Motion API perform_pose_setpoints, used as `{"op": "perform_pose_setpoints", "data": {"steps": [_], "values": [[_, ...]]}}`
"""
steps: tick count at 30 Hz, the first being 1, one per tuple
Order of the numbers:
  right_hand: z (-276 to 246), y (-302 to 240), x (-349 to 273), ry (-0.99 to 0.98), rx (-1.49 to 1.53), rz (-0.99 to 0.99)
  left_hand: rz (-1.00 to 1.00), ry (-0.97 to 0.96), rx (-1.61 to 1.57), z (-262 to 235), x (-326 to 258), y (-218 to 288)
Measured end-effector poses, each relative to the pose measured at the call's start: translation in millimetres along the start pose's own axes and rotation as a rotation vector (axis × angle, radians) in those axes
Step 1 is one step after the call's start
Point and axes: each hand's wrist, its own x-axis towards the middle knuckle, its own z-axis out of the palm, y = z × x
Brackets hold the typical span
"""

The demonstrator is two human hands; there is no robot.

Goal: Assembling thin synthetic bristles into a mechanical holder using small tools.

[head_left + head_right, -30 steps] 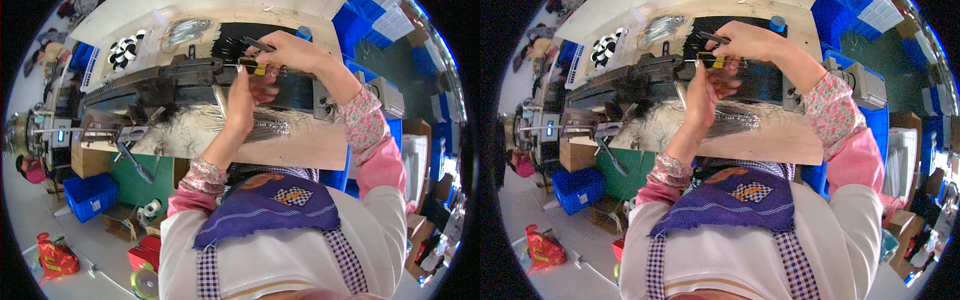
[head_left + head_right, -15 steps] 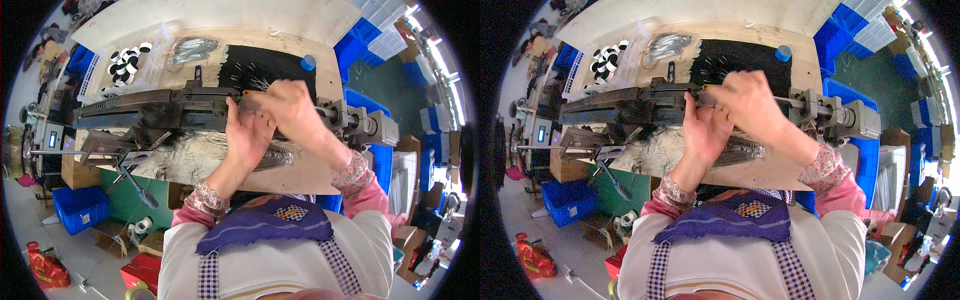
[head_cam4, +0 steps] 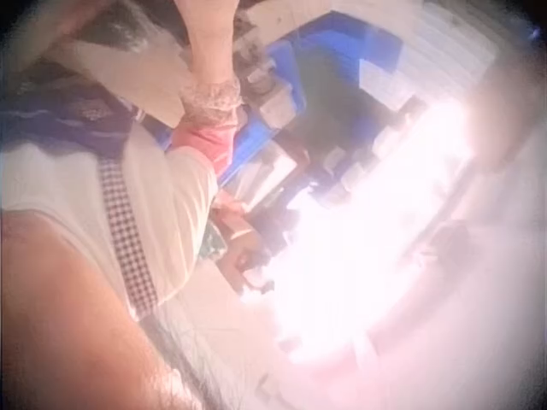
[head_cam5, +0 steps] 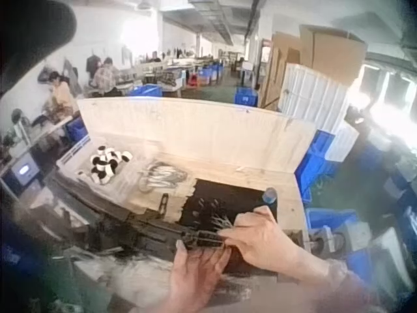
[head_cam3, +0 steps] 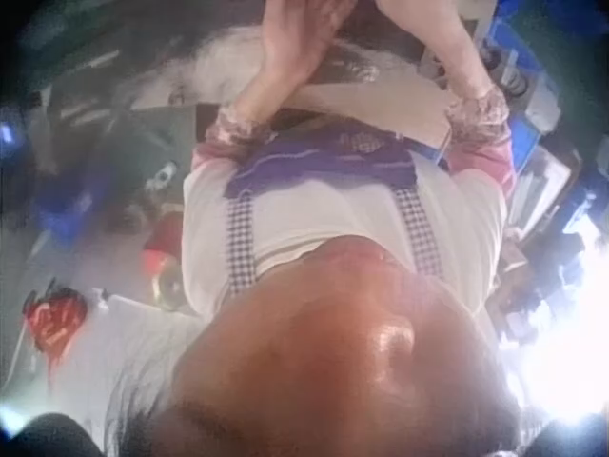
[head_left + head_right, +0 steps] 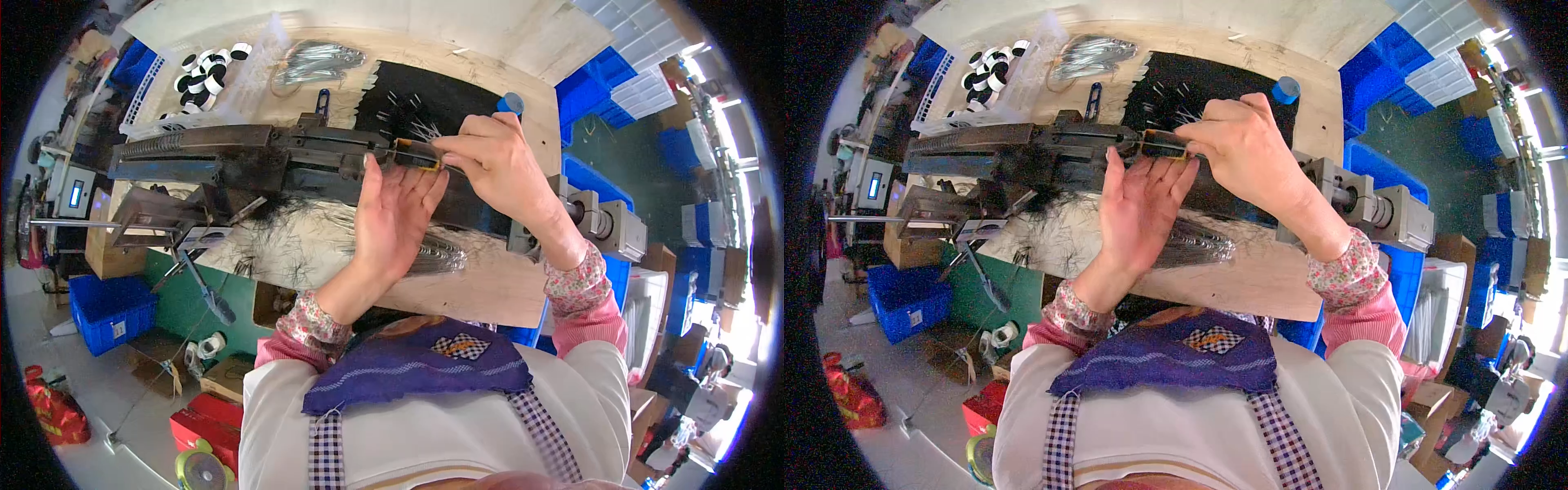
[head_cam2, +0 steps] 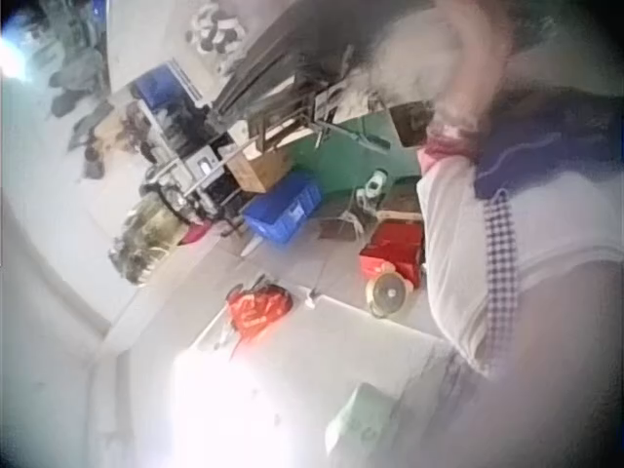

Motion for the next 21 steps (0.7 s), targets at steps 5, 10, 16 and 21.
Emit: {"op": "perform_pose_setpoints", "data": {"steps": [5, 10, 16, 21], "values": [[0, 9, -2, 0.048, -0.030, -0.046, -0.006, -0.119, 0.074, -6, 3, 1], [8, -21, -5, 0.083, -0.159, -0.153, -0.072, -0.160, -0.041, -11, 7, 4], [-13, -28, -7, 0.196, 0.039, 0.129, 0.002, -0.075, 0.000, -3, -4, 11], [9, -40, -13, -0.010, -0.228, -0.004, -0.071, -0.325, -0.186, -30, 2, 15]]}}
